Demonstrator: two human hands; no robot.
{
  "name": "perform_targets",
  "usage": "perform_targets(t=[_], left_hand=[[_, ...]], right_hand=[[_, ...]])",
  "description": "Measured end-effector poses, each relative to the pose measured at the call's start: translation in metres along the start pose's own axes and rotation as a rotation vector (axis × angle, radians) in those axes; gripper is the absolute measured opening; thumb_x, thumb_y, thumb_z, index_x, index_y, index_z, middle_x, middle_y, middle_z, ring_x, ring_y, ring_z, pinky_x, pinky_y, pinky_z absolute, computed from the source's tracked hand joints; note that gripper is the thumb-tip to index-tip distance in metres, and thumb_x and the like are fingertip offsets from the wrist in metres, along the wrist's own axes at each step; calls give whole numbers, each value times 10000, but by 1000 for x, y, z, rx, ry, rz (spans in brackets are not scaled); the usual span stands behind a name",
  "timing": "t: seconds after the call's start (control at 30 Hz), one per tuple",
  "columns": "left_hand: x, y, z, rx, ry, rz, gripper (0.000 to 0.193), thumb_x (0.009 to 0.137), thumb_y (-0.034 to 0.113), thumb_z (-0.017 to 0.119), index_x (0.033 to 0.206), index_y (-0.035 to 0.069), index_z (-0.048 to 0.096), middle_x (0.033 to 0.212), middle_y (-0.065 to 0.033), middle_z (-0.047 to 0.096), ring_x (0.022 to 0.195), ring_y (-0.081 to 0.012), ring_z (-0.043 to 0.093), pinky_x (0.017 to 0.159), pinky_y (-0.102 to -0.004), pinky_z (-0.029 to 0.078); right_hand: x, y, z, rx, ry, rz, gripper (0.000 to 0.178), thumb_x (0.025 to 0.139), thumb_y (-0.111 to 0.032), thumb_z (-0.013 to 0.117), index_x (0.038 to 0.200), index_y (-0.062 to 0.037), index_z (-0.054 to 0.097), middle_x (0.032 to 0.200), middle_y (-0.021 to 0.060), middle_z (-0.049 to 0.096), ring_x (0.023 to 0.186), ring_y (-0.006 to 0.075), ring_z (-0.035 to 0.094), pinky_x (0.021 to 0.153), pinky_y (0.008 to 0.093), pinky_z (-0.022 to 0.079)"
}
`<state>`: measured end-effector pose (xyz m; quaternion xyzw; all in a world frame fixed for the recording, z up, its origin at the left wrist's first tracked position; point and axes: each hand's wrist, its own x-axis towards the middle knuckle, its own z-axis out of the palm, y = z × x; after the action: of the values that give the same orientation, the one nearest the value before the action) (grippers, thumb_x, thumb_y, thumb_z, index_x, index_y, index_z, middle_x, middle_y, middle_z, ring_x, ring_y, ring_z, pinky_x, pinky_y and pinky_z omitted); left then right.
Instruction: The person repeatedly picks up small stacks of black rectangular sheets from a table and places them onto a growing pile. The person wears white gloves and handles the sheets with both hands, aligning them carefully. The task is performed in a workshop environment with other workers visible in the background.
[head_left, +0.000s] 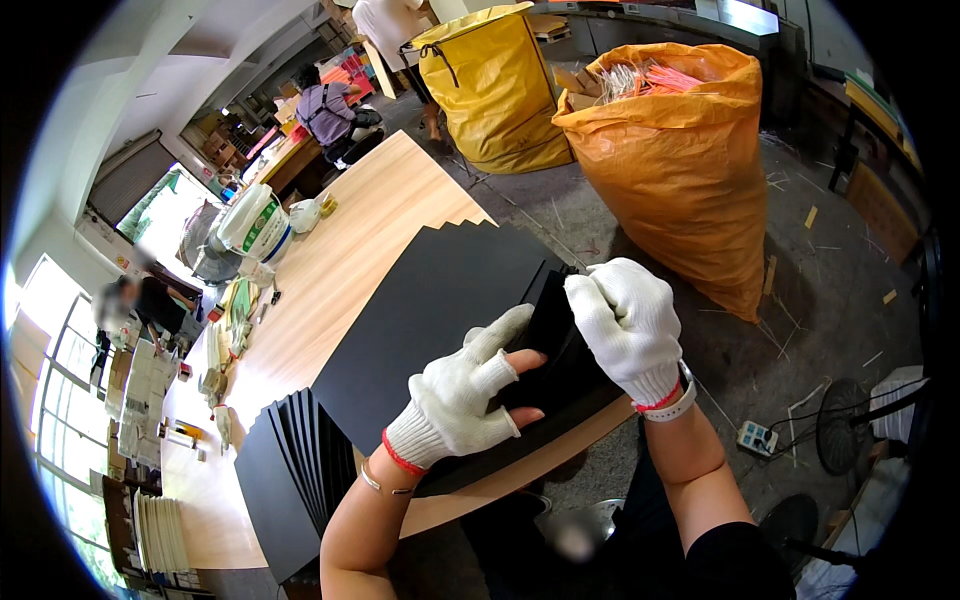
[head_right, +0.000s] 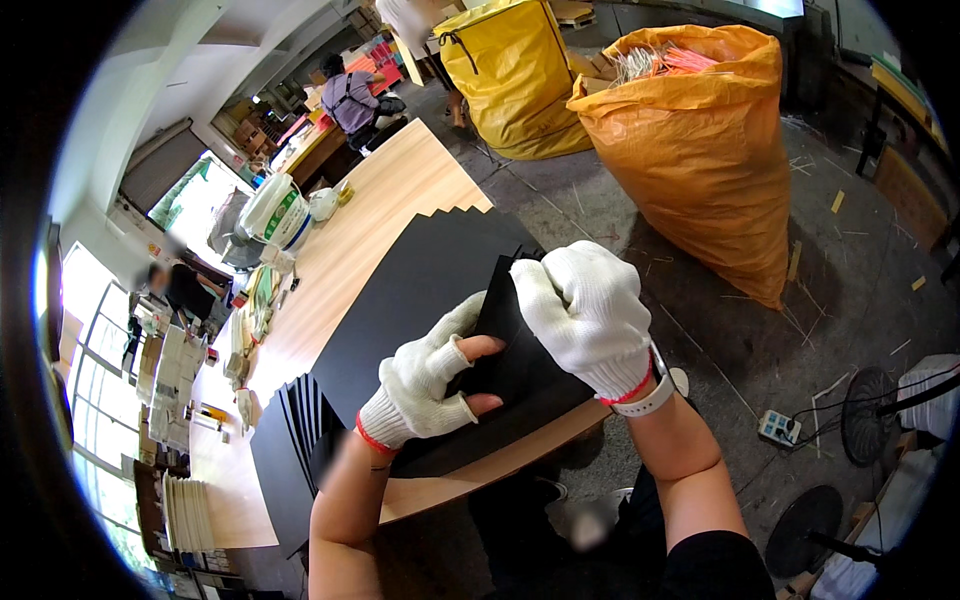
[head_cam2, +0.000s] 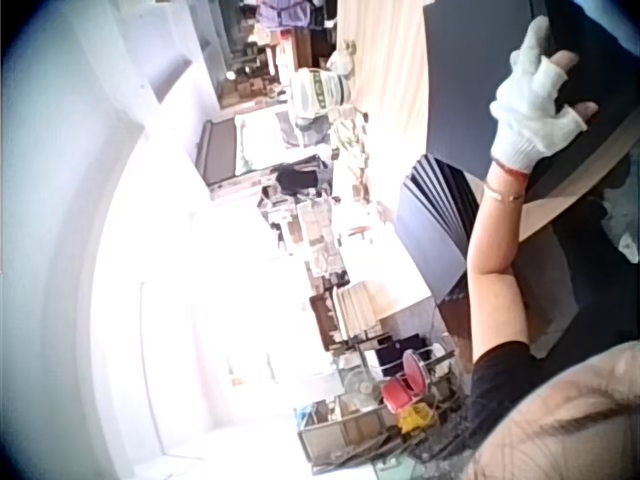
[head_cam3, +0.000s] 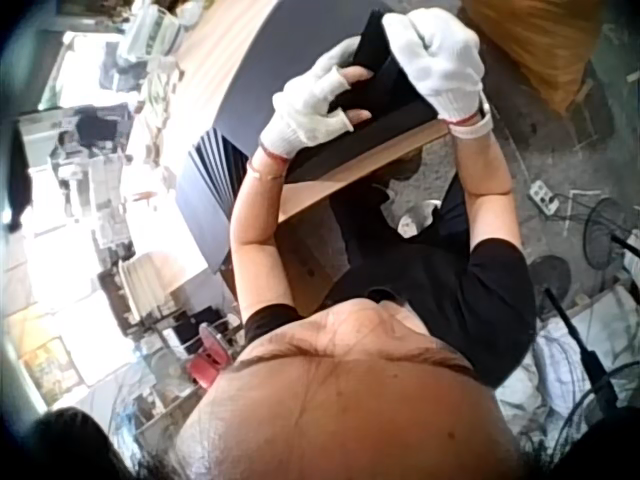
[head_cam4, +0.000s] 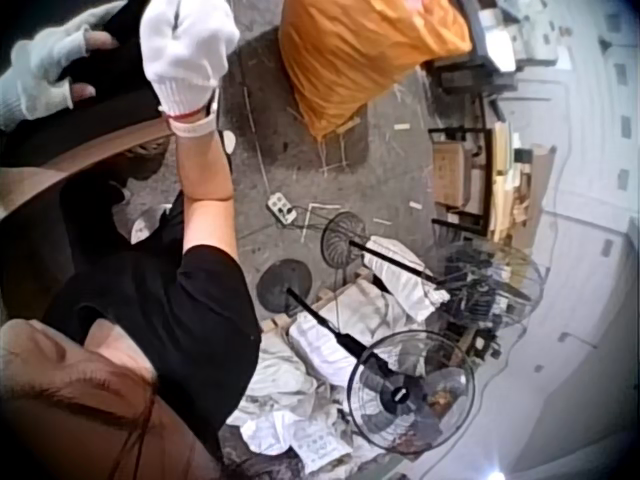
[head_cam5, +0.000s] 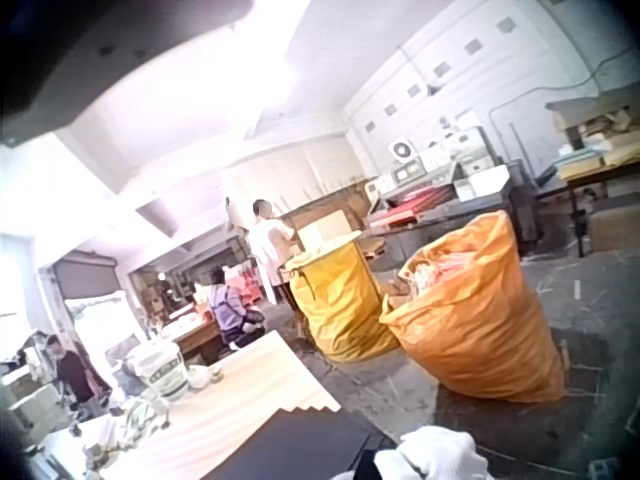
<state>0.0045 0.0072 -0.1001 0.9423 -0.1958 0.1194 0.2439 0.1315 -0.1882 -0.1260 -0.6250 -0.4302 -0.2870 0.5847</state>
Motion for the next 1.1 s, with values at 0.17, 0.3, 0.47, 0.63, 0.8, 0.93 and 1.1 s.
perform_targets(t=[0.17,0.3,0.47,0.63,0.8,0.93,1.1], left_hand=[[0,-1,-2,-23,-1,13,521,758,218,917,1215,97,698,1529,-291,514,1172,-426,679,927,-399,600],[-1,2,-7,-45,-57,-43,490,807,187,883,1249,81,699,1581,-310,458,1255,-436,663,998,-392,575],[-12,-3,-7,88,-35,-8,719,852,91,759,1518,68,490,1621,-288,412,1225,-425,665,929,-397,596],[-17,-12,4,7,149,34,1063,821,221,829,1665,70,201,1662,-271,349,1171,-444,671,872,-438,624],[-17,-4,1,35,143,66,1183,774,388,901,1670,88,188,1667,-285,324,1255,-482,630,957,-448,604],[-19,1,0,63,139,66,1172,780,409,892,1667,78,201,1673,-247,342,1227,-457,649,915,-451,612],[-27,24,-45,-118,-94,-439,822,932,305,787,1617,98,382,1488,-230,586,1349,-377,601,1147,-425,470]], right_hand=[[-5,6,-4,-49,-48,-99,103,886,44,721,989,32,723,709,90,596,621,258,592,530,373,444],[-5,9,-3,-46,-71,-134,123,885,51,719,1007,34,719,747,95,601,633,266,590,541,377,455],[3,29,-26,-243,-41,-353,98,972,-11,652,1035,41,707,898,137,683,745,289,672,658,388,552],[45,30,-41,773,-673,1330,567,1077,-498,509,934,-2,745,806,130,768,622,184,725,487,286,568],[73,83,18,1065,-688,1389,339,1044,-364,656,1069,-39,749,883,41,744,742,108,686,687,234,557],[84,100,41,375,-920,1035,478,977,-330,741,1206,87,690,1079,129,749,932,180,710,838,315,581],[69,76,33,590,-812,823,409,1006,-259,714,1291,22,633,1142,96,722,995,145,679,877,302,553]])
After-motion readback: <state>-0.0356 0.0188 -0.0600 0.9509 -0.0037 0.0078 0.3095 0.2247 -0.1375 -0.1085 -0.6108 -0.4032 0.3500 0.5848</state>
